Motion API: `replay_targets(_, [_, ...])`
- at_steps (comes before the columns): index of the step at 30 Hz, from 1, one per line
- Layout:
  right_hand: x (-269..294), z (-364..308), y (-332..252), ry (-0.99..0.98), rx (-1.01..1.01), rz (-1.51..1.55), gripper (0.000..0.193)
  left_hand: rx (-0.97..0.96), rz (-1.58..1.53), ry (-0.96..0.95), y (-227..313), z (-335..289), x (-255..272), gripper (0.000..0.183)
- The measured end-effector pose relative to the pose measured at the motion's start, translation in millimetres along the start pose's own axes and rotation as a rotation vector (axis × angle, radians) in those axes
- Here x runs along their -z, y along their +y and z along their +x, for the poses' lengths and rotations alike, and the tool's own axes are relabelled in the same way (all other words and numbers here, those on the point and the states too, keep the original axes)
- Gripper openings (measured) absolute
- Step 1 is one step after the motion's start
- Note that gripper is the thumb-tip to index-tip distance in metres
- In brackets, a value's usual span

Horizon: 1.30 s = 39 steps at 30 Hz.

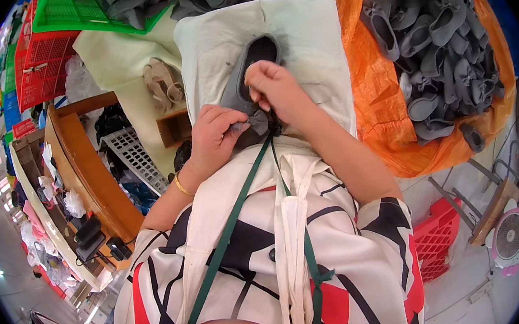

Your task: The person sews a grey slipper using a needle and thread, working on the upper part of the shoe. They pull the thread tight to secure the stitches, then place the finished slipper into a green basket. The person then picks up another slipper from a pile and begins sewing it in the same manner.

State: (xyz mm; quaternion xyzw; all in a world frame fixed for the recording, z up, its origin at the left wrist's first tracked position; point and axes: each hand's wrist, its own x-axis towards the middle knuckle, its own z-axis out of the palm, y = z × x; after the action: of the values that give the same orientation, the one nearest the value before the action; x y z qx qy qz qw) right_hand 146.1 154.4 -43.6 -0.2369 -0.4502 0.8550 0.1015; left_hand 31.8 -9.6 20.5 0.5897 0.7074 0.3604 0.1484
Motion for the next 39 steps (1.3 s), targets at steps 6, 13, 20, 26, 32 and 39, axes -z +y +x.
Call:
replay_targets(6, [11.0, -23.3, -42.2, 0.228, -0.189, 0.307, 0.02, 0.103, -0.071, -0.16, -1.6, 2.9, -4.2, 0.019])
replay_targets(13, [140.4, -47.7, -164.8, 0.542, 0.568, 0.325, 0.019, 0.171, -0.092, -0.158, 0.0, 3.3, -4.5, 0.019])
replay_targets(20, [117.7, -52.9, -145.4, 0.774, 0.813, -0.076, 0.015, 0.122, -0.094, -0.189, -4.4, 5.2, -5.3, 0.016])
replay_targets(26, [5.4, -55.3, -54.8, 0.149, -0.049, -0.421, 0.01, 0.11, -0.087, -0.156, -4.9, 5.4, -4.2, 0.018])
replay_targets(32, [-15.5, -71.6, -25.2, 0.024, 0.234, -0.923, 0.01, 0.102, 0.002, -0.039, -5.6, -3.7, -8.8, 0.021])
replay_targets(39, [-20.0, -77.7, -29.7, -0.014, 0.221, -1.105, 0.012, 0.107, -0.023, 0.0, -8.0, -7.7, -13.1, 0.023])
